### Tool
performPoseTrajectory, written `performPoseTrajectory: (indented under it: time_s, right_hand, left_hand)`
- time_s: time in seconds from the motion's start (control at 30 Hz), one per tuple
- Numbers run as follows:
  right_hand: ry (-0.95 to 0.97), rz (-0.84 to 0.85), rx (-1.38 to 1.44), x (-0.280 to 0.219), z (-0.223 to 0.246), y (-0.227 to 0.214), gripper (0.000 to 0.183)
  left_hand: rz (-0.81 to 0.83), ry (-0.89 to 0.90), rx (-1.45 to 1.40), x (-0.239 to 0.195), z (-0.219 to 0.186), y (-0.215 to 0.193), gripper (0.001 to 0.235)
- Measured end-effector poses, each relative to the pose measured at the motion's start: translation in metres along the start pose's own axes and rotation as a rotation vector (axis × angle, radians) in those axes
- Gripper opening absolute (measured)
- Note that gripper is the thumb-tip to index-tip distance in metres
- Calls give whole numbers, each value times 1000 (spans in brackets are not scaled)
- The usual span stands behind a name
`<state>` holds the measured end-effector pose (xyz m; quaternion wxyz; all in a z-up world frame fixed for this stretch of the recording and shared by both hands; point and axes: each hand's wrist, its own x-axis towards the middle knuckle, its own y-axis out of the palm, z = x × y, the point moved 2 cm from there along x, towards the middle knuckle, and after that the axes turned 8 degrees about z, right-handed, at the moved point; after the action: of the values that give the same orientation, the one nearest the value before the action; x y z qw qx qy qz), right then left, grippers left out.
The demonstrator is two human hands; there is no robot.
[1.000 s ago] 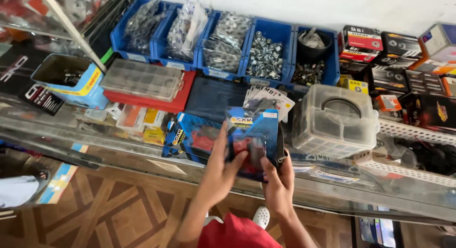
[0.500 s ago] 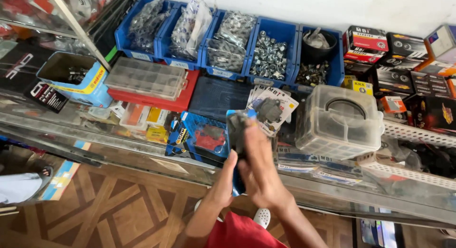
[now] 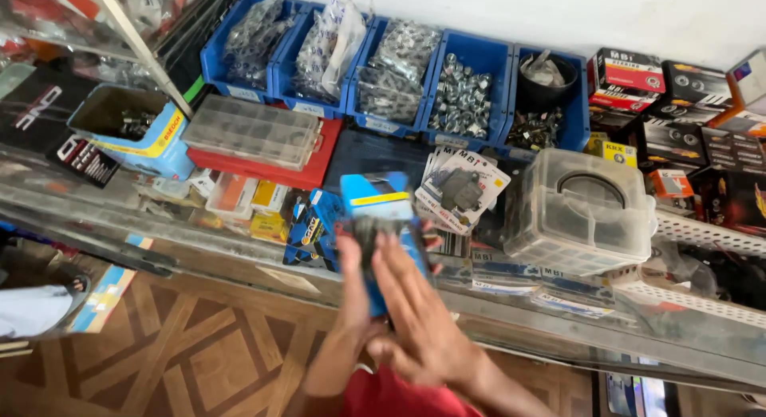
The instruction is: The person picks up packaged mechanical parts from a glass counter, wipes them with a dark cloth, and hangs them on a wall display rack. They repeat this process for several items, including brake pads and other components, before returning to the counter to handle more packages.
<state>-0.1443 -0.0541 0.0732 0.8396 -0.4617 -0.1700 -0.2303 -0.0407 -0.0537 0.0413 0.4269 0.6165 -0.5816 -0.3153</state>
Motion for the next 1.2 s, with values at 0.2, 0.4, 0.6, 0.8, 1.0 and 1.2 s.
performPoseTrajectory:
  time_s: [0.2, 0.4, 0.6, 0.8, 1.0, 1.2]
  right_hand:
    - [242, -2, -118, -5, -25, -18, 78]
    - [25, 30, -123, 4, -4, 1, 70]
    - [163, 65, -209, -11, -25, -12, 45]
    - [398, -131, -684, -30, -35, -20, 48]
    - [568, 0, 271, -64, 2, 21, 20]
    - [1842, 383, 138, -315, -174, 245, 39]
  left_hand:
    - [-163, -57, 86, -18, 18, -79, 57]
    - [-7, -1, -18, -1, -9, -26, 73]
    - [127, 62, -96, -4, -55, -22, 75]
    - [-25, 11, -50, -14, -87, -39, 71]
    - [165, -90, -71, -18, -116, -37, 60]
    - [338, -200, -85, -13, -131, -37, 70]
